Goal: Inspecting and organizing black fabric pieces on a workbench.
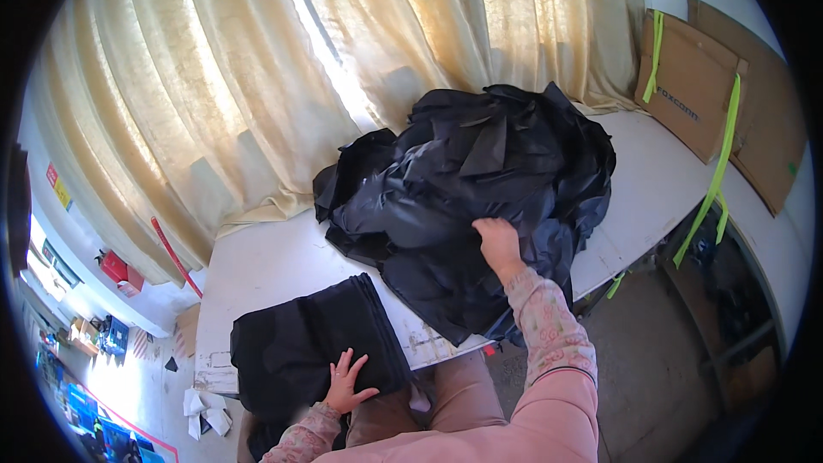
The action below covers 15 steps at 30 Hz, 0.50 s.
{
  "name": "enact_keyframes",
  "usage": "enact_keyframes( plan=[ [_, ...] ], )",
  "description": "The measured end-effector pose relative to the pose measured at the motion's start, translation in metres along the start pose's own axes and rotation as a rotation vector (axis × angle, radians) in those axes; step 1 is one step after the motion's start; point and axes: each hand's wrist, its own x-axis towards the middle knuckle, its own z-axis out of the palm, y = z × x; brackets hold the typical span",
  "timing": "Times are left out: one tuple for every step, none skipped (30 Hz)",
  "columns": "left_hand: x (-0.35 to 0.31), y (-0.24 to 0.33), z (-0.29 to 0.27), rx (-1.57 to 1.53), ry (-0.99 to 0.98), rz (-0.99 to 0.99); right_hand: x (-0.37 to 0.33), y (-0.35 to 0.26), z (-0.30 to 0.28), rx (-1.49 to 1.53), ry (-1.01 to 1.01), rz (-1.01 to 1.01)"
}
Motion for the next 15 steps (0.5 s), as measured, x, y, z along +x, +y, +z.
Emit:
enact_keyframes(
  plan=[
    [0.000,0.000,0.000,-0.002,-0.007,-0.007,-0.014,-0.004,-0.005,0.001,-0.047,0.005],
    [0.001,-0.001,0.000,0.000,-0.008,-0.007,-0.025,-0.009,-0.010,0.015,-0.043,-0.035],
    [0.001,-0.001,0.001,0.006,-0.010,-0.011,-0.035,-0.015,-0.016,0.020,-0.050,-0.053],
    [0.001,-0.001,0.000,0.003,-0.015,-0.014,-0.041,-0.020,-0.025,0.012,-0.106,-0.040],
    [0.001,0.000,0.001,-0.004,-0.014,-0.010,-0.045,-0.022,-0.035,0.055,0.025,-0.043],
    [0.001,0.000,0.000,-0.006,-0.015,-0.011,-0.047,-0.023,-0.046,0.086,0.107,-0.018],
    [0.001,0.000,0.000,-0.004,-0.009,-0.016,-0.047,-0.022,-0.057,0.113,0.182,0.007],
    [0.001,0.000,0.000,-0.008,-0.009,-0.010,-0.048,-0.018,-0.068,0.070,0.298,0.112],
    [0.001,0.000,0.000,-0.009,-0.007,-0.009,-0.044,-0.012,-0.078,0.030,0.410,0.195],
    [0.001,0.000,0.000,-0.007,-0.011,-0.014,-0.040,-0.003,-0.086,-0.017,0.490,0.240],
    [0.001,-0.001,0.000,-0.011,-0.009,-0.014,-0.035,0.007,-0.092,-0.044,0.525,0.314],
    [0.001,-0.001,0.000,-0.013,-0.012,-0.017,-0.029,0.019,-0.096,-0.017,0.538,0.377],
    [0.001,-0.002,0.000,-0.011,-0.012,-0.017,-0.022,0.031,-0.098,0.025,0.551,0.456],
    [0.002,-0.002,0.000,-0.013,-0.016,-0.014,-0.013,0.043,-0.098,0.052,0.533,0.471],
    [0.002,-0.003,0.000,-0.013,-0.021,-0.012,-0.004,0.054,-0.098,0.092,0.509,0.501]
  ],
)
